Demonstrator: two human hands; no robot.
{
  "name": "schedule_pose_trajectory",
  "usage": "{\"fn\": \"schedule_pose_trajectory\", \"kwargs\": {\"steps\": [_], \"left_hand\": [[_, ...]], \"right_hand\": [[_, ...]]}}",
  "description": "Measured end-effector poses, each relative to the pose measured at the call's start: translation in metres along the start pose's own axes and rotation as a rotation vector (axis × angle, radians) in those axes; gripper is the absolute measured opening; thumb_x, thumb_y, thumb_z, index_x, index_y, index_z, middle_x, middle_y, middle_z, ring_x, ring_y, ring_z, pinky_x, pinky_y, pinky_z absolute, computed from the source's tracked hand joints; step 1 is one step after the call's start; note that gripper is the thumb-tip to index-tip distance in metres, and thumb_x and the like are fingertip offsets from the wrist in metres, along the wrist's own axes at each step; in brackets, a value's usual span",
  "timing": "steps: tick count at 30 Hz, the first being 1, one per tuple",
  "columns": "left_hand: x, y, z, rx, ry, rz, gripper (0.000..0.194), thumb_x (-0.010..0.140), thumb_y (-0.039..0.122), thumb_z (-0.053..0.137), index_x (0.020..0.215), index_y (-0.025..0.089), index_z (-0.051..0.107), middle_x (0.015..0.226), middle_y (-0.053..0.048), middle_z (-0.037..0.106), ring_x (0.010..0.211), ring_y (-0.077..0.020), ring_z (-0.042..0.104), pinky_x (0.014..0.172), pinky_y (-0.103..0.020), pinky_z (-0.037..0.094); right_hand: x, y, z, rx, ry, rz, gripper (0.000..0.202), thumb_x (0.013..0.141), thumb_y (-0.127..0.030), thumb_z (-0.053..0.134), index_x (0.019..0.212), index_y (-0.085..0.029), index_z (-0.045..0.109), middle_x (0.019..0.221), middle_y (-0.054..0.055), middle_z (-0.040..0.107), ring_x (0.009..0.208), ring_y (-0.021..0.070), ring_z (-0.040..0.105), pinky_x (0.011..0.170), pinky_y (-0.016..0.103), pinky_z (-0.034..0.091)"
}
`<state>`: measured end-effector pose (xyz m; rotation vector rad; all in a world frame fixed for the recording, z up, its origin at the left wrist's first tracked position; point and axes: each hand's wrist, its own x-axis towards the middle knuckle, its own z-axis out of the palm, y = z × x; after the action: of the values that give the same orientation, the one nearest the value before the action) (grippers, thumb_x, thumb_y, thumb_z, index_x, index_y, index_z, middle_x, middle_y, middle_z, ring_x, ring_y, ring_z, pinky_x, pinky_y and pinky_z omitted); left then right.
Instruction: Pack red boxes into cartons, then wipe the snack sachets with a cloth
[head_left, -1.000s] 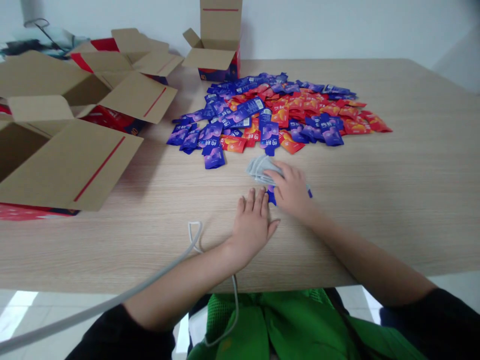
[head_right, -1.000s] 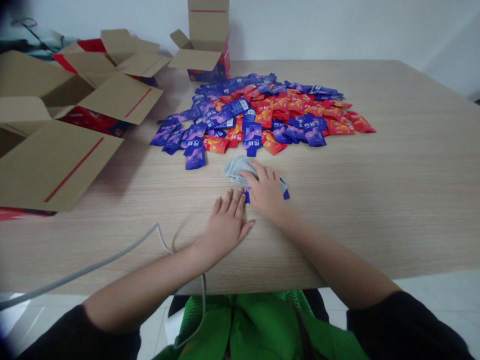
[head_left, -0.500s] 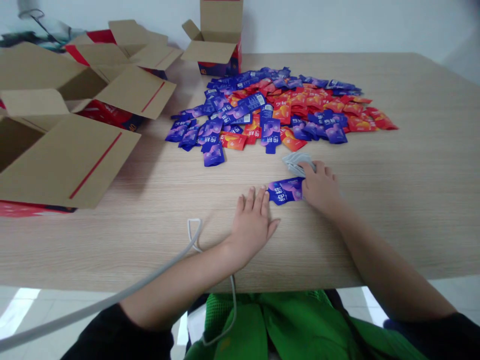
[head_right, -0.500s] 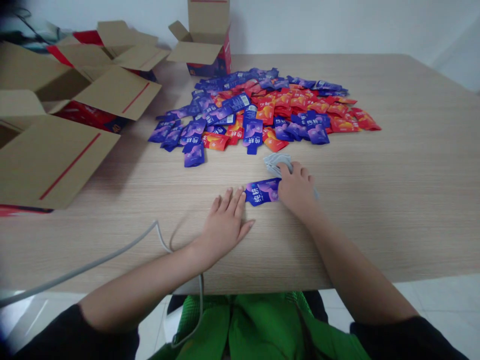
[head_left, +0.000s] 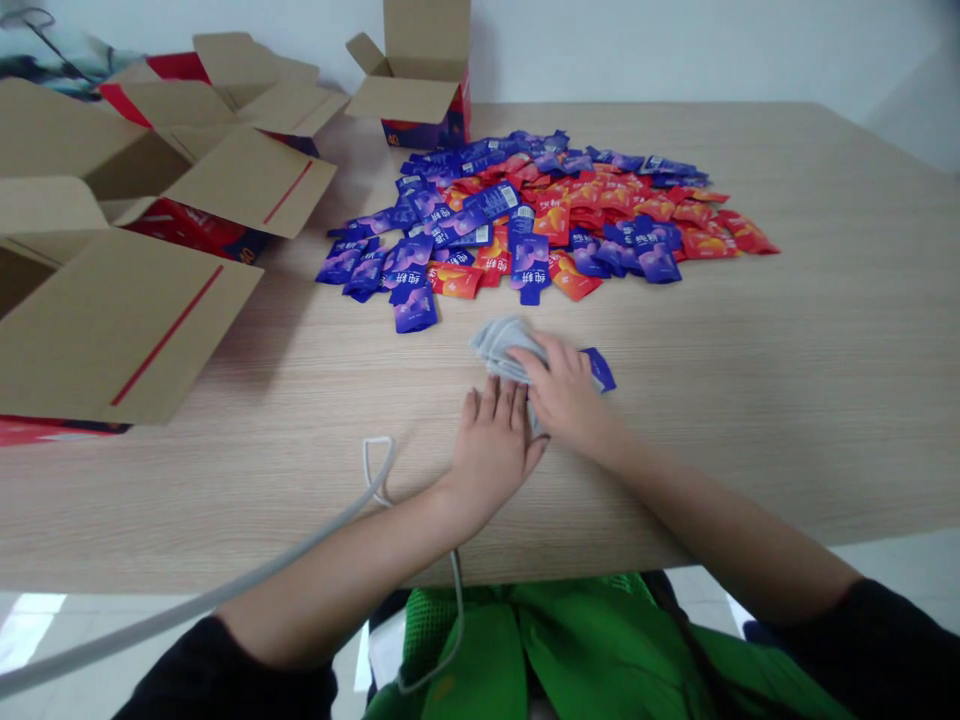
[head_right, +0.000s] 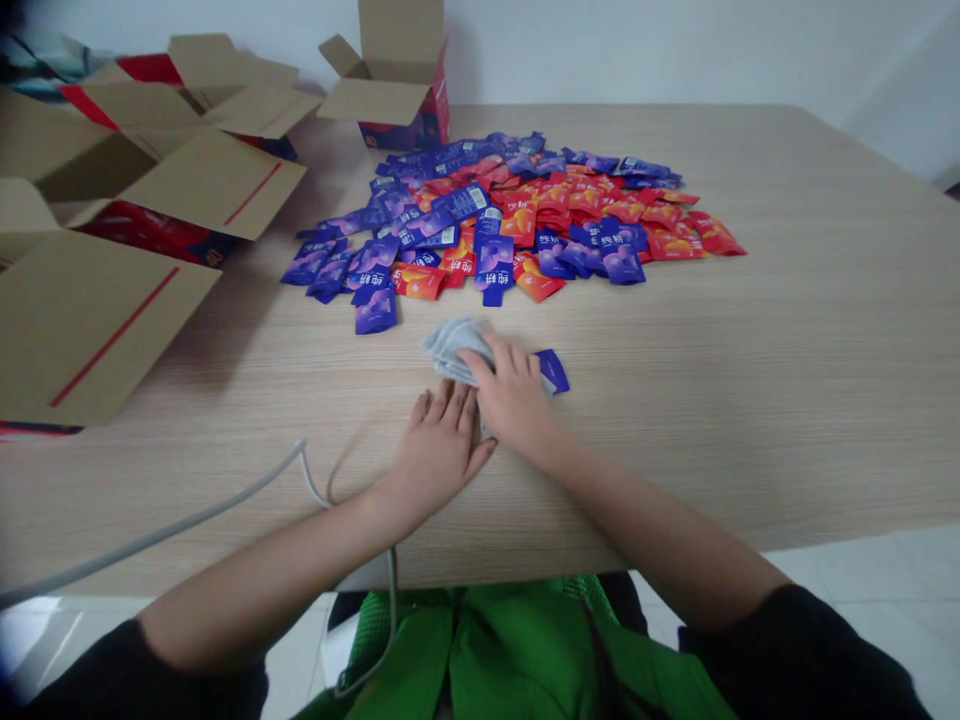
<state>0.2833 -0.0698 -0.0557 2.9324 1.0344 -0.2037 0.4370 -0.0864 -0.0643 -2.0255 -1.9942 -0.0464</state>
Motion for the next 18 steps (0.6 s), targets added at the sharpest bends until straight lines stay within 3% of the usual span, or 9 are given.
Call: {"fn": "schedule_pose_trajectory", "kwargs": {"steps": [4, 8, 12, 18], "left_hand": [[0.0, 0.002, -0.001, 0.0, -0.008, -0.012, 0.069, 0.103, 0.051, 0.037, 0.154, 0.004, 0.041, 0.161, -0.019, 0.039, 0.15, -0.0389, 0.032, 0.119, -0.057, 0.033], [0.0, 0.004, -0.001, 0.019, -0.008, -0.024, 0.071, 0.104, 0.051, 0.037, 0.158, 0.004, 0.034, 0.166, -0.016, 0.027, 0.152, -0.0387, 0.028, 0.119, -0.057, 0.033], [0.0, 0.004, 0.001, 0.018, -0.006, -0.029, 0.072, 0.103, 0.05, 0.038, 0.158, 0.004, 0.031, 0.167, -0.016, 0.024, 0.152, -0.0391, 0.027, 0.119, -0.058, 0.032], [0.0, 0.006, 0.005, 0.02, 0.019, -0.019, 0.07, 0.102, 0.046, 0.039, 0.157, 0.002, 0.034, 0.166, -0.02, 0.025, 0.151, -0.0422, 0.028, 0.118, -0.06, 0.033]], "right_hand": [[-0.004, -0.006, 0.003, -0.096, -0.099, 0.027, 0.049, 0.097, -0.022, 0.044, 0.144, -0.022, 0.054, 0.146, 0.016, 0.05, 0.125, 0.0324, 0.047, 0.097, 0.045, 0.037], [-0.007, 0.015, -0.002, -0.175, -0.073, 0.154, 0.05, 0.095, -0.021, 0.044, 0.144, -0.019, 0.053, 0.144, 0.019, 0.051, 0.12, 0.0344, 0.05, 0.095, 0.047, 0.038], [-0.009, 0.037, -0.002, -0.202, -0.073, 0.271, 0.051, 0.093, -0.022, 0.044, 0.144, -0.019, 0.051, 0.139, 0.021, 0.053, 0.114, 0.0361, 0.052, 0.088, 0.047, 0.042], [-0.004, 0.047, 0.005, -0.148, -0.006, 0.297, 0.051, 0.092, -0.023, 0.045, 0.142, -0.02, 0.053, 0.136, 0.019, 0.052, 0.113, 0.0345, 0.051, 0.088, 0.045, 0.042]]}}
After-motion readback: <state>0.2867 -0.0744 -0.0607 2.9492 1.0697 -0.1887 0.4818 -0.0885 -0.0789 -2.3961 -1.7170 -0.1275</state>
